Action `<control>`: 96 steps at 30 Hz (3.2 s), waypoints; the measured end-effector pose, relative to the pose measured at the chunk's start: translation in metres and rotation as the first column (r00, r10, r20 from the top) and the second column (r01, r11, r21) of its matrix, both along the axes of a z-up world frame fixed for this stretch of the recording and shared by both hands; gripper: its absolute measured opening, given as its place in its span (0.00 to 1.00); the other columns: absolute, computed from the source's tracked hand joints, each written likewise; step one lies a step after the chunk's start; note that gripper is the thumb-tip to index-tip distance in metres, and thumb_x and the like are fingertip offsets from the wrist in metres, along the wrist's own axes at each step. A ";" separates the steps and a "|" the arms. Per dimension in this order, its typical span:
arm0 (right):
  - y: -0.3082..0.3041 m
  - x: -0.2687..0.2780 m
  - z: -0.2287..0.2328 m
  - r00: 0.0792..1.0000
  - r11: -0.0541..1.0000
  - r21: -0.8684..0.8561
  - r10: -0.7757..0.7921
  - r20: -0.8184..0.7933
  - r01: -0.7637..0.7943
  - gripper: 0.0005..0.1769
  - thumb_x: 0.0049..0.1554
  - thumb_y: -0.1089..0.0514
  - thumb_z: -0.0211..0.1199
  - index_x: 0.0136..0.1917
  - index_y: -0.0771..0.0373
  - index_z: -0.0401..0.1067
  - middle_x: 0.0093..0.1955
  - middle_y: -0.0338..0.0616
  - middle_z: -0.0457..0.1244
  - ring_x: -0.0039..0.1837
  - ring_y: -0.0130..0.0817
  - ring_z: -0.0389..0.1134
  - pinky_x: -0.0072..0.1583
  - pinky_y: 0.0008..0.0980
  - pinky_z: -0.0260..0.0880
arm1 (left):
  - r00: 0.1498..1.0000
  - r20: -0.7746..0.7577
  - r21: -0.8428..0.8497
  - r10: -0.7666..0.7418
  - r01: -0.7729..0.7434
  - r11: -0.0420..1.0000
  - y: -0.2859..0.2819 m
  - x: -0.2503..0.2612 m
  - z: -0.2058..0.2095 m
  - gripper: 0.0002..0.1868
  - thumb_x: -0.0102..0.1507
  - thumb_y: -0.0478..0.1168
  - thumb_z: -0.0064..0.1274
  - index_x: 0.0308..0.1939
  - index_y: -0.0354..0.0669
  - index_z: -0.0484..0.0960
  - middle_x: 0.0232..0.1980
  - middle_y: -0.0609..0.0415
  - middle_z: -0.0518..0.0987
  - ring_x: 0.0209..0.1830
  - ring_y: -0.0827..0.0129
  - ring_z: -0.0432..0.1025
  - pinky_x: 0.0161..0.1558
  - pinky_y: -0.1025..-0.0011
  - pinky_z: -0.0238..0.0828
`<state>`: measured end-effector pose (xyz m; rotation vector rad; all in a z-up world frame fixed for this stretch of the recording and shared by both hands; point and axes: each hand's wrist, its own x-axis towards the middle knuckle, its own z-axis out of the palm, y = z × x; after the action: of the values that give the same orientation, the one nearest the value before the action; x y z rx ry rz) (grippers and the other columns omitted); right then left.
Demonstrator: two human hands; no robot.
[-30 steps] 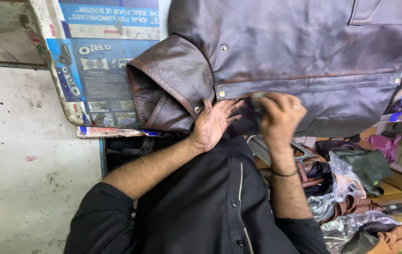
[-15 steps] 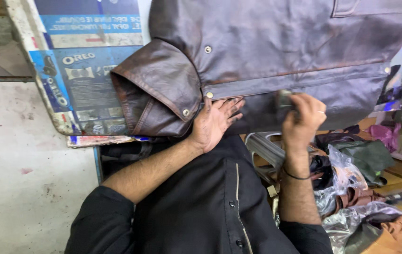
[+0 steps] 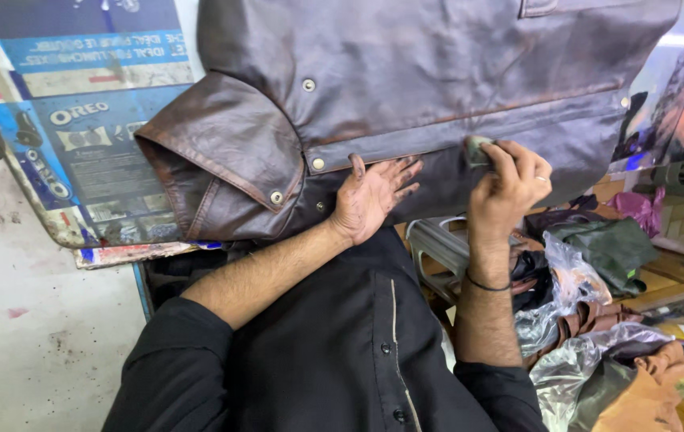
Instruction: The person uses a small abrasive block to rub the surface of a brown leather jacket laid on a workbench. They systematically treat the front panels, sleeves, pockets, and zipper areas, repositioning the jacket to access different sections.
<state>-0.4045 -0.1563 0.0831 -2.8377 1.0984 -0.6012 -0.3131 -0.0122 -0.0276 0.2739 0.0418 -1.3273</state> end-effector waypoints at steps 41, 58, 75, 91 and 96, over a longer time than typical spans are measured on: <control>-0.133 -0.073 -0.008 0.995 0.984 0.162 0.086 -0.051 -0.077 0.18 0.55 0.69 0.62 0.54 0.50 0.80 0.59 0.33 0.68 0.63 0.40 0.63 0.65 0.45 0.52 | 0.995 -0.064 0.059 -0.071 0.074 0.995 -0.139 -0.060 0.012 0.67 0.54 0.82 0.47 0.78 0.32 0.53 0.80 0.46 0.59 0.82 0.58 0.54 0.79 0.53 0.51; -0.205 -0.114 -0.019 0.949 0.942 0.147 0.311 -0.045 -0.302 0.20 0.51 0.70 0.61 0.53 0.51 0.79 0.58 0.34 0.67 0.62 0.41 0.62 0.63 0.46 0.54 | 0.994 -0.106 0.035 -0.009 0.013 0.999 -0.203 -0.096 0.017 0.66 0.57 0.83 0.44 0.80 0.31 0.52 0.81 0.42 0.55 0.83 0.52 0.49 0.81 0.47 0.46; -0.269 -0.155 -0.018 0.994 0.990 0.094 0.105 0.025 -0.107 0.19 0.56 0.71 0.61 0.56 0.52 0.77 0.60 0.35 0.66 0.66 0.44 0.62 0.64 0.45 0.53 | 0.993 -0.099 0.086 -0.060 0.068 0.994 -0.273 -0.143 -0.003 0.63 0.57 0.81 0.45 0.75 0.31 0.58 0.78 0.49 0.62 0.81 0.57 0.54 0.77 0.51 0.52; -0.304 -0.172 -0.018 0.990 0.987 0.121 0.112 -0.082 -0.101 0.20 0.52 0.71 0.60 0.53 0.50 0.78 0.58 0.35 0.67 0.64 0.43 0.63 0.64 0.46 0.53 | 0.981 -0.115 0.013 -0.156 0.158 0.987 -0.325 -0.157 -0.008 0.62 0.60 0.82 0.39 0.81 0.37 0.53 0.84 0.47 0.55 0.83 0.55 0.50 0.75 0.52 0.49; -0.324 -0.185 -0.024 0.997 0.993 0.091 0.077 -0.007 -0.076 0.21 0.55 0.73 0.58 0.56 0.54 0.77 0.60 0.35 0.68 0.65 0.43 0.62 0.65 0.45 0.53 | 0.964 -0.127 0.014 -0.232 0.235 0.972 -0.336 -0.155 -0.010 0.62 0.59 0.82 0.39 0.81 0.38 0.51 0.84 0.48 0.52 0.83 0.58 0.49 0.76 0.52 0.49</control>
<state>-0.5898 -0.4803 0.0588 -2.7938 0.9863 -0.5185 -0.4678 -0.3483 -0.0373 0.2243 0.1375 -1.5789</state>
